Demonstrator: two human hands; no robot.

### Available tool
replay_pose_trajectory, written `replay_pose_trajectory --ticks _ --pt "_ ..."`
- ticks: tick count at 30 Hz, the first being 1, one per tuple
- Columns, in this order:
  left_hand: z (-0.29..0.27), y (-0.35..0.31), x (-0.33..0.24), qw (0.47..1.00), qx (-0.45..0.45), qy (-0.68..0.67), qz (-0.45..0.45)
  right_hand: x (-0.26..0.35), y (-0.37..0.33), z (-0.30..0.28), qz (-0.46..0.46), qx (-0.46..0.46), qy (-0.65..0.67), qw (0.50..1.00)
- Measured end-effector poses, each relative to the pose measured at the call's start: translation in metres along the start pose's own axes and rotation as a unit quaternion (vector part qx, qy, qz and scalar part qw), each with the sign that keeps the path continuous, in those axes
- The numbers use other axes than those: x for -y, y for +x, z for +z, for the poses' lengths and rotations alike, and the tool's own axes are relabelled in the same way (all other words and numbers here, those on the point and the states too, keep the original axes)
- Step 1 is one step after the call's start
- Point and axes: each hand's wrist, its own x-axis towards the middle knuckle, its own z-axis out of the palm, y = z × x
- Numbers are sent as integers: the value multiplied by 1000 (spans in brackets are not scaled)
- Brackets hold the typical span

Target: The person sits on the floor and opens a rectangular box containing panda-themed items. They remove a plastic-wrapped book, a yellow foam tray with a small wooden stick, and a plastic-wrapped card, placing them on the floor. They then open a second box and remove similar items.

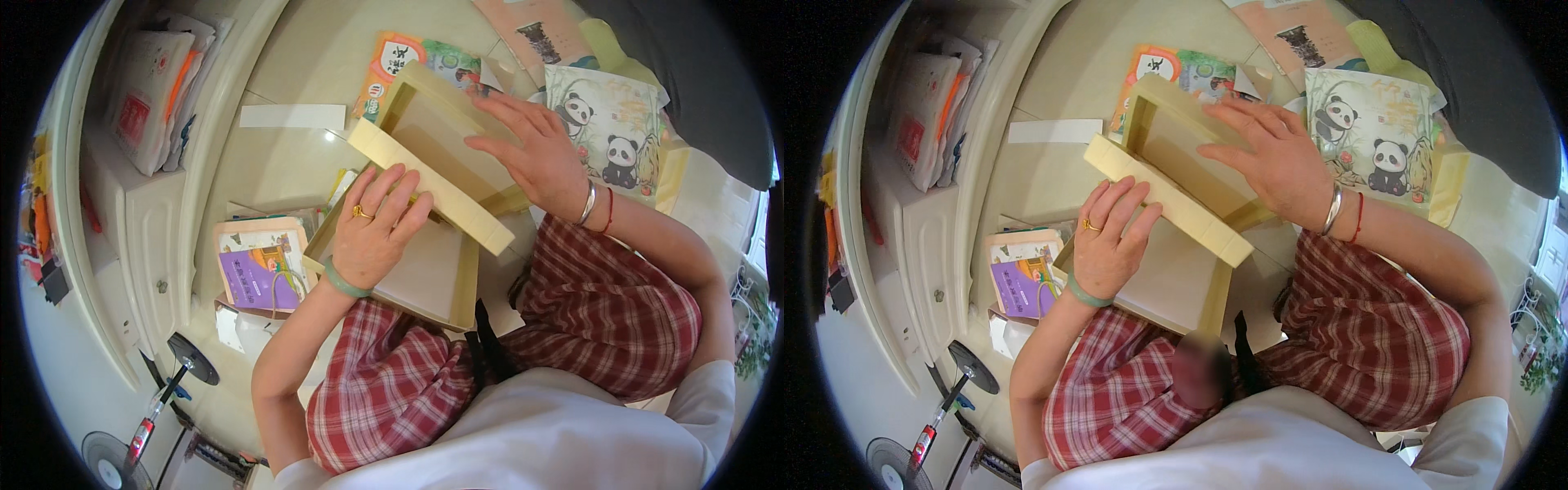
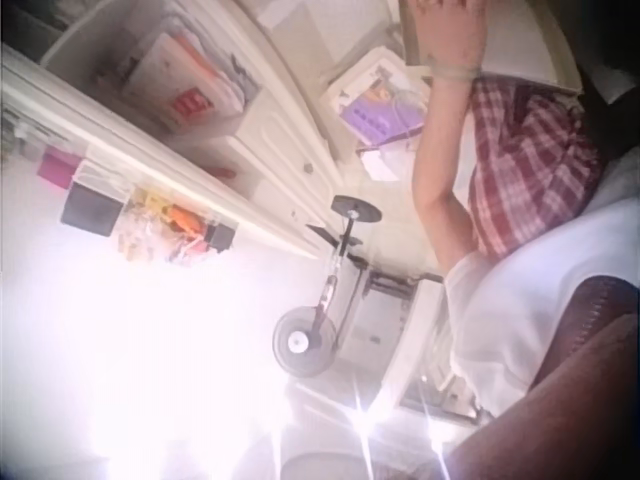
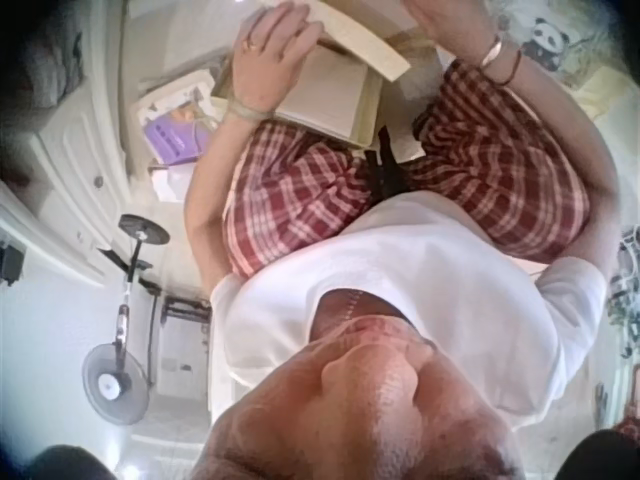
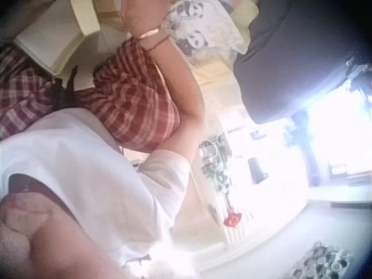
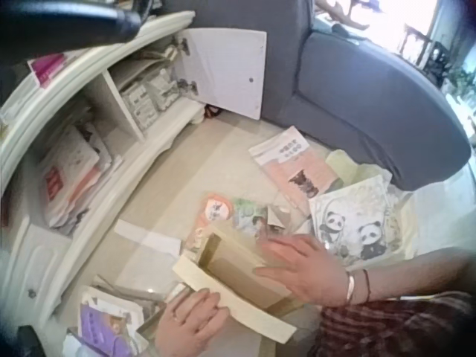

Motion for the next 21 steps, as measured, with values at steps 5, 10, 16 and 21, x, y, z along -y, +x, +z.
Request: replay_pose_trajectory --ticks 5,10,16,21 --pt "-12 -15 -2 997 24 72 -21 -26 -8 23 34 32 -73 996" --pt "-6 -41 3 998 25 47 -15 -16 -8 22 -3 30 3 1000" --pt "-3 -37 -5 1000 0 20 -5 25 -16 38 96 187 340 917" --pt "5 -36 -5 1000 -15 14 9 46 -16 39 127 288 419 852"
